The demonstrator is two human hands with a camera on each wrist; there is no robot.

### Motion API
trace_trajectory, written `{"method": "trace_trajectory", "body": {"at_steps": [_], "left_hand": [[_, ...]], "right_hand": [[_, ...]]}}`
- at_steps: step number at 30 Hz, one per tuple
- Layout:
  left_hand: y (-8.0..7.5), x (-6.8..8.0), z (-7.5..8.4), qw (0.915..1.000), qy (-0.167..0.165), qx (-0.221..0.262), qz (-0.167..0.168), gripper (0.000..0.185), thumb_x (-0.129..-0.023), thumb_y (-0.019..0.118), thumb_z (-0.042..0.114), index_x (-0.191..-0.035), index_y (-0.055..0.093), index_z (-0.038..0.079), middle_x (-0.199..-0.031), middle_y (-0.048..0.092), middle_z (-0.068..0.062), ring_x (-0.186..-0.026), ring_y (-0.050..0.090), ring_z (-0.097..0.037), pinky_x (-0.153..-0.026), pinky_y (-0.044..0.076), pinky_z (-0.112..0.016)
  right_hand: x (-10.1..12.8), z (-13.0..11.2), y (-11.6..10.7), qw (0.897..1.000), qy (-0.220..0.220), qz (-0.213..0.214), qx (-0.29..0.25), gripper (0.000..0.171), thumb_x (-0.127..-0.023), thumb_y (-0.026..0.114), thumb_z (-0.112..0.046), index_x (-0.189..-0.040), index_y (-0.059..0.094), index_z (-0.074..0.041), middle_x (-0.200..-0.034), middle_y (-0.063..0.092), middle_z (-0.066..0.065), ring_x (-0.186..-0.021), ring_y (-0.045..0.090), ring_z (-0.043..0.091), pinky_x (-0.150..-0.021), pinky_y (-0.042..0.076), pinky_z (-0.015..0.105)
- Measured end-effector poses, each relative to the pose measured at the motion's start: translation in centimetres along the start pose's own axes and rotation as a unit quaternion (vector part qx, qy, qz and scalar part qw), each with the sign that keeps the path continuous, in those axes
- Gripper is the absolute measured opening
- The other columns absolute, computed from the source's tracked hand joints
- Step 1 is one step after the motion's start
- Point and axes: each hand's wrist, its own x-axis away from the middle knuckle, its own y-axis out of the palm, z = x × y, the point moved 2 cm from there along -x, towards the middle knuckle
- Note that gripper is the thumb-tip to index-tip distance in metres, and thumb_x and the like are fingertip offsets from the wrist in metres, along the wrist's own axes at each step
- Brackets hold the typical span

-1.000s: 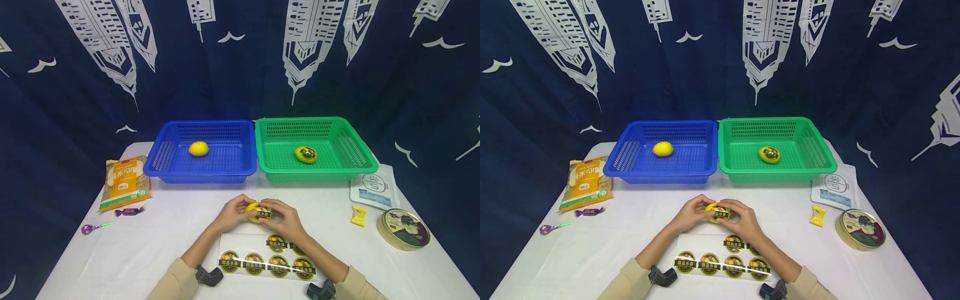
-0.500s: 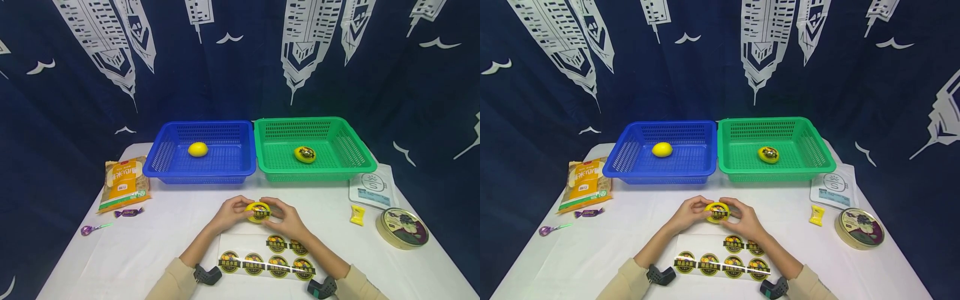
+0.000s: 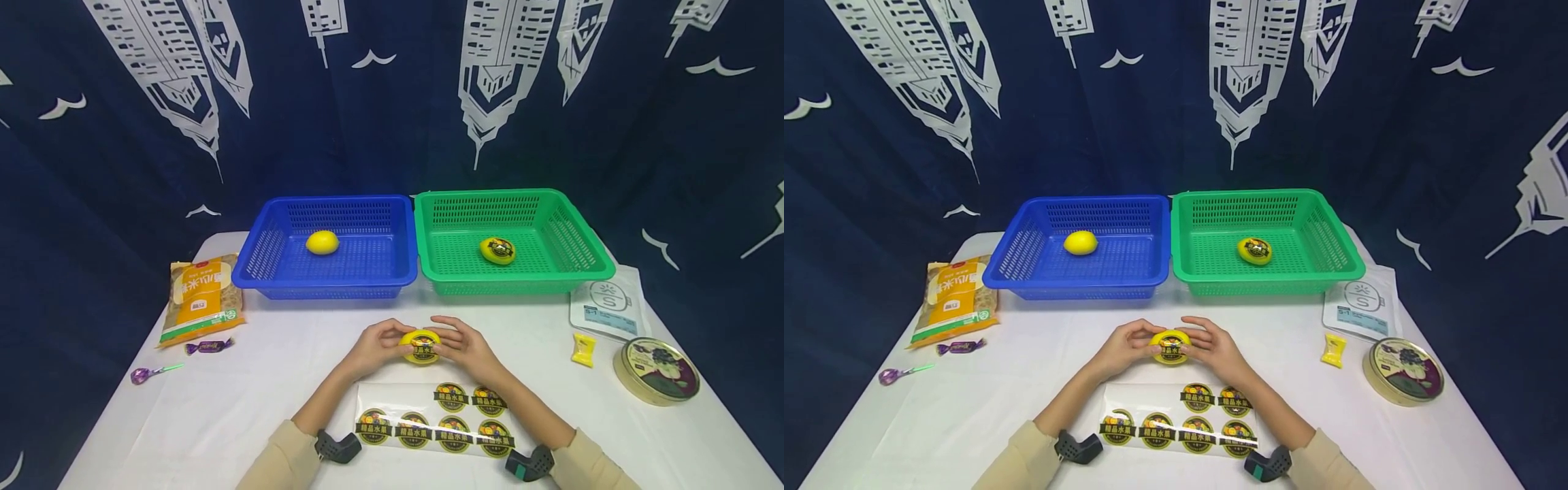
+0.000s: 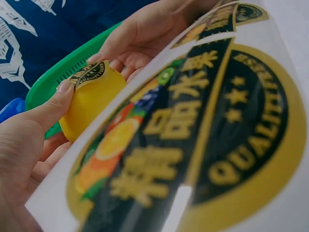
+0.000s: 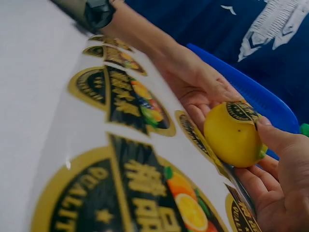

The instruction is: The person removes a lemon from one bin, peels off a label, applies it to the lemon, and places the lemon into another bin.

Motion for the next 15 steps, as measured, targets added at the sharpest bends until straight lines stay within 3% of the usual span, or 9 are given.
{"method": "trace_trajectory", "body": {"at_steps": [4,9,11,15], "left_hand": [[-0.3,0.1,0.4,0.9998,0.007,0.003,-0.019,0.030,-0.084,0.066,0.007,-0.112,0.057,-0.002,-0.120,0.059,-0.015,-0.109,0.057,-0.024,-0.092,0.047,-0.028],[-0.7,0.2,-0.4,0.9961,0.012,0.070,-0.052,0.047,-0.085,0.063,-0.002,-0.129,0.045,-0.003,-0.128,0.051,-0.023,-0.113,0.054,-0.029,-0.093,0.047,-0.033],[-0.4,0.3,-0.3,0.9939,0.028,0.087,-0.062,0.057,-0.083,0.064,-0.004,-0.133,0.039,-0.002,-0.129,0.047,-0.027,-0.113,0.053,-0.032,-0.093,0.047,-0.037],[0.5,0.4,0.6,0.9935,0.097,0.017,-0.057,0.060,-0.077,0.072,-0.003,-0.129,0.043,-0.002,-0.126,0.049,-0.027,-0.111,0.055,-0.031,-0.090,0.048,-0.037]], "right_hand": [[-0.2,0.2,-0.2,1.000,-0.004,-0.010,-0.022,0.051,-0.086,0.063,-0.002,-0.132,0.041,0.004,-0.126,0.050,0.027,-0.107,0.058,0.022,-0.089,0.049,0.033],[-0.2,0.2,-0.2,1.000,0.004,0.006,-0.018,0.049,-0.086,0.063,-0.003,-0.130,0.043,0.005,-0.124,0.052,0.028,-0.105,0.060,0.020,-0.088,0.050,0.032],[-0.1,0.2,-0.2,1.000,0.008,0.018,-0.015,0.048,-0.086,0.064,-0.003,-0.128,0.044,0.005,-0.122,0.052,0.028,-0.104,0.060,0.019,-0.087,0.051,0.032],[-0.1,0.3,-0.1,0.999,0.011,0.034,-0.011,0.045,-0.085,0.064,-0.003,-0.126,0.046,0.007,-0.119,0.054,0.029,-0.100,0.062,0.017,-0.086,0.051,0.030]]}}
